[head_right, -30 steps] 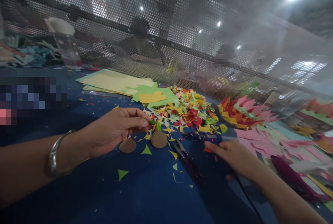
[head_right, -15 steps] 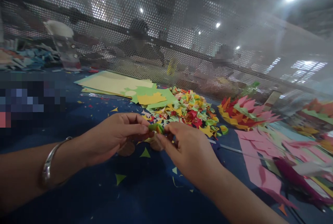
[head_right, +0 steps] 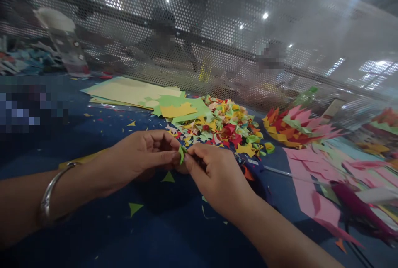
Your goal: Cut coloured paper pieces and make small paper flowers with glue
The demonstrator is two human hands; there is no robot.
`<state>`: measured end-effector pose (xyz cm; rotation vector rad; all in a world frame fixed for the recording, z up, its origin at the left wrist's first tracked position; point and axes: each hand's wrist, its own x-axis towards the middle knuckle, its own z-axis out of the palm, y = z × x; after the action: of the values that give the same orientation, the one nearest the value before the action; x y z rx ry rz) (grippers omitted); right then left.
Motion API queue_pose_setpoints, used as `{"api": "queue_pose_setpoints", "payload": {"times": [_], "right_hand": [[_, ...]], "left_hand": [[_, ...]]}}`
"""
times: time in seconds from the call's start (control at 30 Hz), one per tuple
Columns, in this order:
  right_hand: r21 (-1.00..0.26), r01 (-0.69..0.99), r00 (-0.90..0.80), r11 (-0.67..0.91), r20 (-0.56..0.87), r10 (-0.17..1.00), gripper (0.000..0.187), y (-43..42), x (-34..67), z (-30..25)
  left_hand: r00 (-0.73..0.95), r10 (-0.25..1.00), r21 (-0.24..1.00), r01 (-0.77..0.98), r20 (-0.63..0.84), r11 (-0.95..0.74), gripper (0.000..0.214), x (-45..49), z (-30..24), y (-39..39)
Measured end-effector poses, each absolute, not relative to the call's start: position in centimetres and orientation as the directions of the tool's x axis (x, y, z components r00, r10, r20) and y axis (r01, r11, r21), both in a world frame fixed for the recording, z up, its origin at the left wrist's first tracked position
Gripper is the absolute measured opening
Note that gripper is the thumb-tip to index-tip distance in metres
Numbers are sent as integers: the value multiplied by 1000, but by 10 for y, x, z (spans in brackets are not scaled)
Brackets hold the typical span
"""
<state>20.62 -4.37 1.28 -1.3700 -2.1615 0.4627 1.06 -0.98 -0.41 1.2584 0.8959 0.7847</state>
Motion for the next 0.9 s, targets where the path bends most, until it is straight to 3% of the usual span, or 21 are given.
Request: {"api": "queue_pose_setpoints", "payload": {"times": [0.17, 0.33, 0.5, 0.9], "right_hand": [[-635, 679, -323, 368, 191, 927, 28, -44, 208, 11], [-656, 658, -307, 369, 215, 927, 40, -47, 207, 13], [-722, 608, -287, 332, 190, 939, 29, -46, 205, 11], [-637, 704, -266, 314, 174, 948, 29, -44, 210, 5]], "left_hand": [[476, 876, 995, 93, -75, 35, 16, 10, -4, -12], [463, 886, 995, 99, -34, -14, 17, 7, -3, -11], [459, 887, 995, 97, -43, -2, 15, 8, -2, -10], [506, 849, 873, 334, 152, -355, 24, 4, -3, -4]]}}
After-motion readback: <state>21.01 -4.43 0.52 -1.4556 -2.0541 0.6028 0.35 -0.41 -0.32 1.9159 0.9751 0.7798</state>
